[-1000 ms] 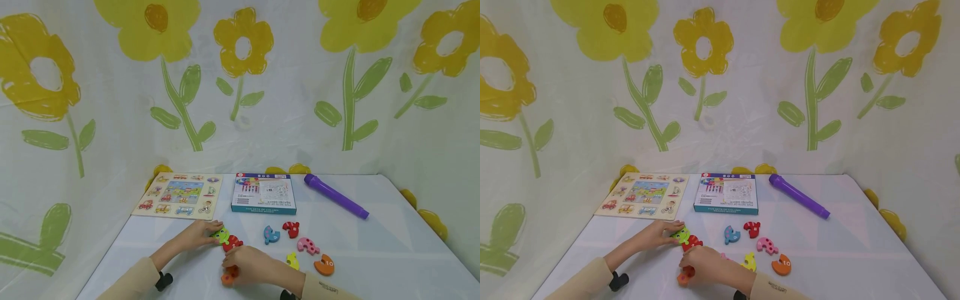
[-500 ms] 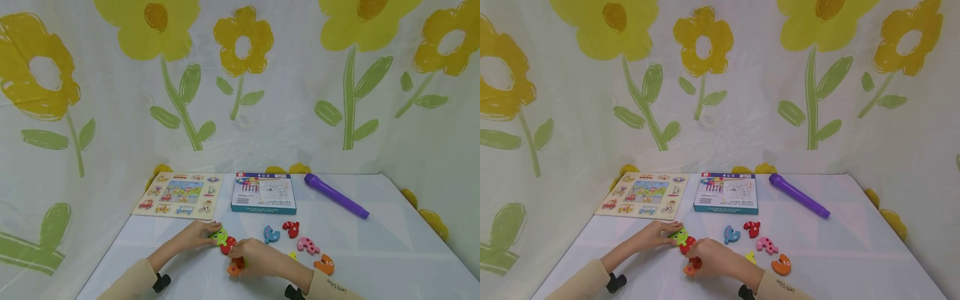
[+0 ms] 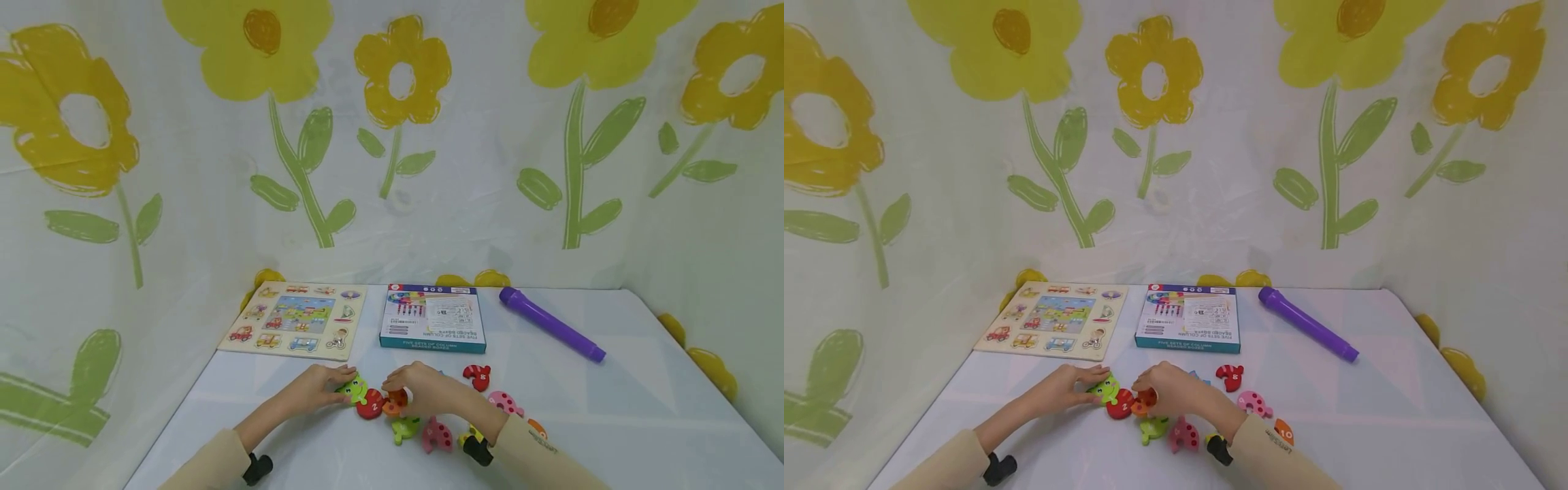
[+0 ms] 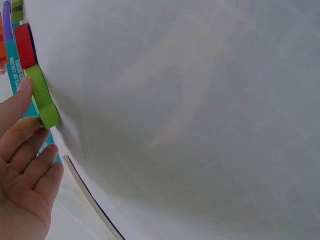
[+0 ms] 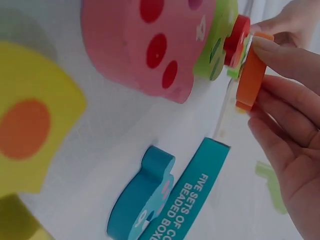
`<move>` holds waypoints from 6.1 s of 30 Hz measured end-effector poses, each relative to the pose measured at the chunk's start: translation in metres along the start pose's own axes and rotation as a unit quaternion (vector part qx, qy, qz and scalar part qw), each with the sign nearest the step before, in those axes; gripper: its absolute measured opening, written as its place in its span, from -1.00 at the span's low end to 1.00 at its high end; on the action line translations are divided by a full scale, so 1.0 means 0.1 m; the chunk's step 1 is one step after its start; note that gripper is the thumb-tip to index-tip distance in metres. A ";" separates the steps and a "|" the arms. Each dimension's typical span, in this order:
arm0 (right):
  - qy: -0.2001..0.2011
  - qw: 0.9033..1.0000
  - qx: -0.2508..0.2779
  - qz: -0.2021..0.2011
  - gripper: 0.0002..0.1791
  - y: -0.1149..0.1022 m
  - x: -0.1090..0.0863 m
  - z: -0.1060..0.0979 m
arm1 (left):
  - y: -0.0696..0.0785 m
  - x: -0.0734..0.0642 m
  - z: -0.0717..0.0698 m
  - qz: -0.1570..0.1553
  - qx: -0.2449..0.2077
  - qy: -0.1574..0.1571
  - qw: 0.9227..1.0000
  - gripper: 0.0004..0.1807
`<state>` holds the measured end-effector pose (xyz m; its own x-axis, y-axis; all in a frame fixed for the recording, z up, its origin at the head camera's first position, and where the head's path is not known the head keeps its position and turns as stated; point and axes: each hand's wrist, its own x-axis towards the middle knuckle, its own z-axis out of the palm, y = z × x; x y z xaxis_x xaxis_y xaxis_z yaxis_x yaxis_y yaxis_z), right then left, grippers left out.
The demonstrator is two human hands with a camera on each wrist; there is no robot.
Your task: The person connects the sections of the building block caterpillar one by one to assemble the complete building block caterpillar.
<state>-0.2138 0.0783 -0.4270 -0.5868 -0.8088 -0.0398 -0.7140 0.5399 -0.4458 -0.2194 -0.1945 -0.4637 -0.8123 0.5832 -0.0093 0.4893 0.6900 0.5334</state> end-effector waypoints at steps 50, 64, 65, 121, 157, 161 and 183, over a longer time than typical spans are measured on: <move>-0.049 0.999 0.023 -0.002 -0.43 0.06 0.13 0.11 | -0.07 -0.13 -0.08 -0.002 -0.031 -0.008 1.000 -0.43; -0.047 0.998 0.032 -0.014 -0.47 0.09 0.10 0.09 | -0.05 -0.13 -0.05 0.003 -0.026 0.002 1.000 -0.44; -0.048 0.998 0.033 -0.015 -0.47 0.09 0.09 0.09 | -0.04 -0.14 -0.04 0.002 -0.028 0.003 1.000 -0.43; -0.054 0.996 0.043 0.052 -0.46 0.22 -0.78 0.11 | 0.04 0.07 -0.09 0.008 -0.004 -0.052 0.999 -0.21; 0.022 0.995 0.067 0.070 -0.45 0.24 -0.55 -0.14 | 0.09 0.15 -0.12 0.029 0.006 -0.061 0.998 -0.25; 0.033 0.996 0.061 0.061 -0.45 0.22 -0.47 -0.14 | 0.09 0.15 -0.12 0.028 0.008 -0.064 0.998 -0.25; 0.022 0.995 0.056 0.079 -0.43 0.18 -0.03 -0.08 | 0.08 0.12 -0.14 0.012 -0.008 -0.070 0.997 -0.28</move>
<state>-0.2280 0.0921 -0.4275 -0.7060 -0.7038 -0.0782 -0.5667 0.6278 -0.5337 -0.2293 -0.1879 -0.4478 -0.7478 0.6539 -0.1146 0.5015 0.6696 0.5478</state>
